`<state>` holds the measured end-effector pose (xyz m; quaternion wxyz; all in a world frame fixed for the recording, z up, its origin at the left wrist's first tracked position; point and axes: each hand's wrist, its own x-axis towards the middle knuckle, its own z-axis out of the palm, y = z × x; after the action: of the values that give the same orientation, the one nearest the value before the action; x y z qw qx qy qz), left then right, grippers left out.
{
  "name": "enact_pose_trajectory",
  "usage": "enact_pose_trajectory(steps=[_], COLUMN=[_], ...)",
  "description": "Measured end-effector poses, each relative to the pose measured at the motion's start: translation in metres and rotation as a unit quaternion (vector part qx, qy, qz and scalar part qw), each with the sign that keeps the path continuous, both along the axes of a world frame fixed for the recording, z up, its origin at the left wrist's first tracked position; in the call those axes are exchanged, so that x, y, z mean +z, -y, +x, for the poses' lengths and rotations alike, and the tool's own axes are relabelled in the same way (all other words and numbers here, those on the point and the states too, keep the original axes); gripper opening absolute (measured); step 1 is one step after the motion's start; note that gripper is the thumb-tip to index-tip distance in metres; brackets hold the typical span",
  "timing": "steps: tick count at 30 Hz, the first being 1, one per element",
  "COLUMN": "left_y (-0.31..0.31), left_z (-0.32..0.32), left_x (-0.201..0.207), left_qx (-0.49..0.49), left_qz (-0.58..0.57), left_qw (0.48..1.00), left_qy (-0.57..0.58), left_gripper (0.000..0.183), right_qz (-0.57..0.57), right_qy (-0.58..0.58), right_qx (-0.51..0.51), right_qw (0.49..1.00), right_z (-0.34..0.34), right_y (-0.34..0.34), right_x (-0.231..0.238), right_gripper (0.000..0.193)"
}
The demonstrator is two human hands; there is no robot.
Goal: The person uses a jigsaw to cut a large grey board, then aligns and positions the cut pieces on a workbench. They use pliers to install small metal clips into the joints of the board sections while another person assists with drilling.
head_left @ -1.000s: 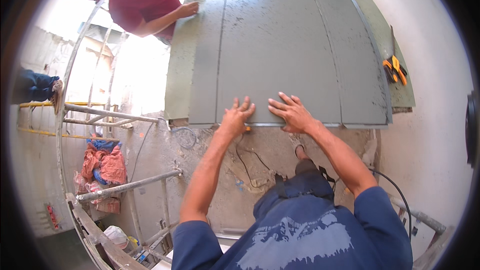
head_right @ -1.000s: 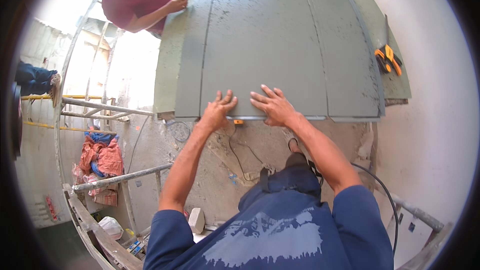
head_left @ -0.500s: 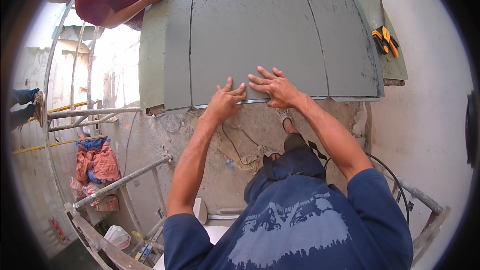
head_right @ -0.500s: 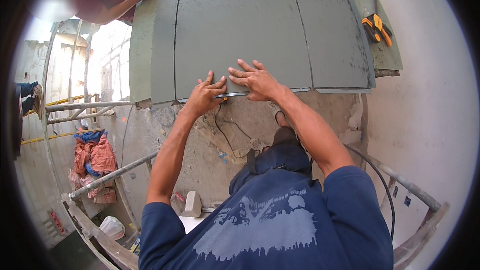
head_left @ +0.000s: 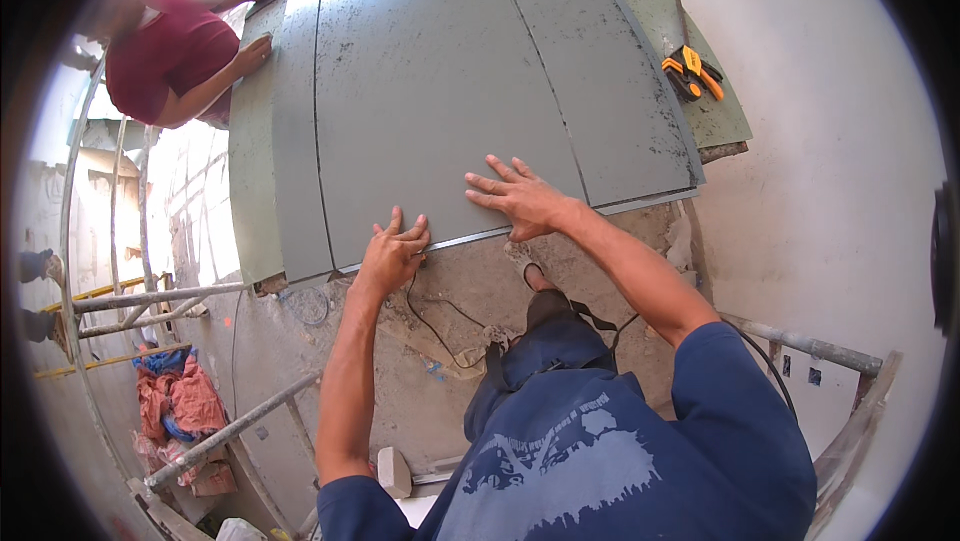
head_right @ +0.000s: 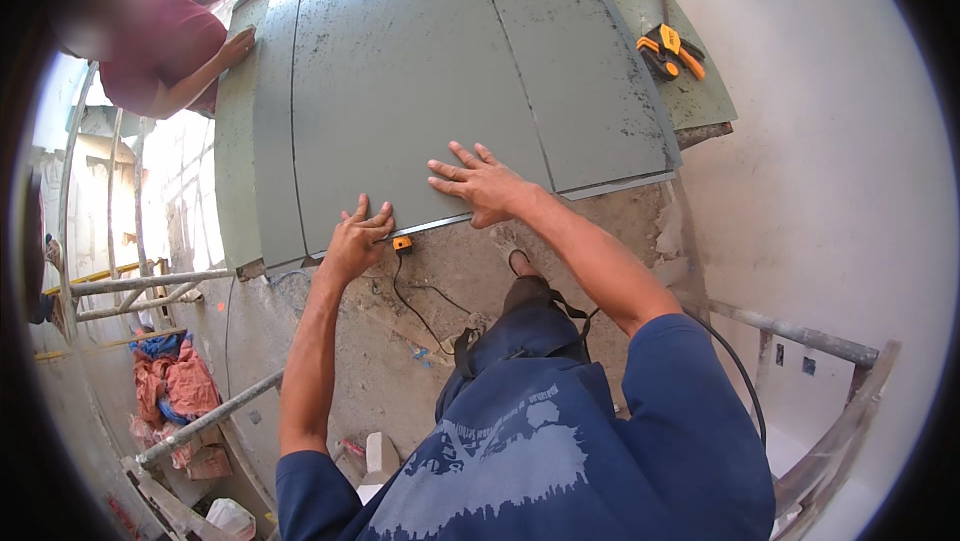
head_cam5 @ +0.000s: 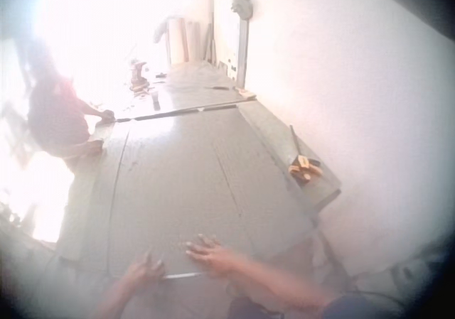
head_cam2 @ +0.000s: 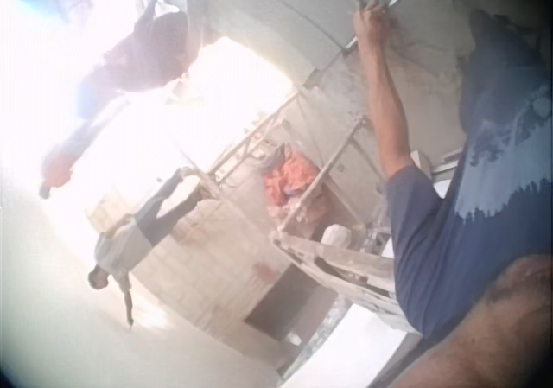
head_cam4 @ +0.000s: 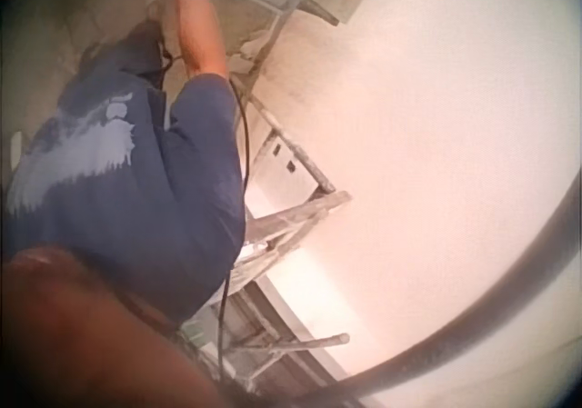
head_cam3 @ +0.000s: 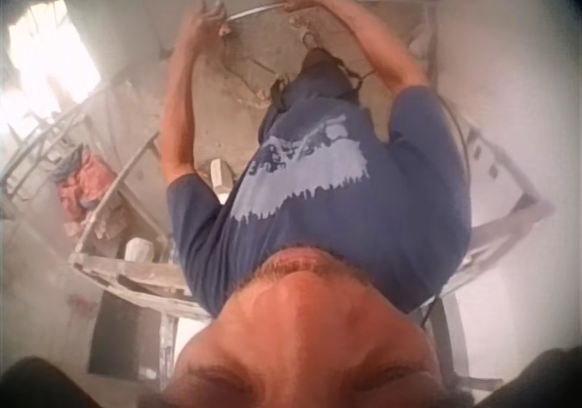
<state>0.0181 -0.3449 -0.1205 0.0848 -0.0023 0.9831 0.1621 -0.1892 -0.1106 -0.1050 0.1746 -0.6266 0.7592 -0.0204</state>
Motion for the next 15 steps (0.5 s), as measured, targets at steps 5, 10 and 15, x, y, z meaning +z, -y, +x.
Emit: enact_pose_trajectory(steps=[5,10,15], left_y=[-0.001,-0.006,0.002], left_z=[0.002,0.002,0.006], left_x=[-0.004,0.006,-0.004], left_qx=[-0.005,0.014,0.002], left_qz=[0.01,0.017,0.022], left_qw=[1.0,1.0,1.0], left_qy=[-0.007,-0.003,-0.012], left_gripper=[0.046,0.046,0.043], right_qz=[0.011,-0.006,0.05], right_qy=[0.005,-0.027,-0.004], right_qx=[-0.002,0.033,0.044], right_qw=[1.0,0.999,0.998], right_z=[-0.007,-0.01,-0.034], right_y=[-0.008,-0.025,-0.04], right_x=[-0.003,-0.004,0.017], right_gripper=[0.097,0.102,0.101])
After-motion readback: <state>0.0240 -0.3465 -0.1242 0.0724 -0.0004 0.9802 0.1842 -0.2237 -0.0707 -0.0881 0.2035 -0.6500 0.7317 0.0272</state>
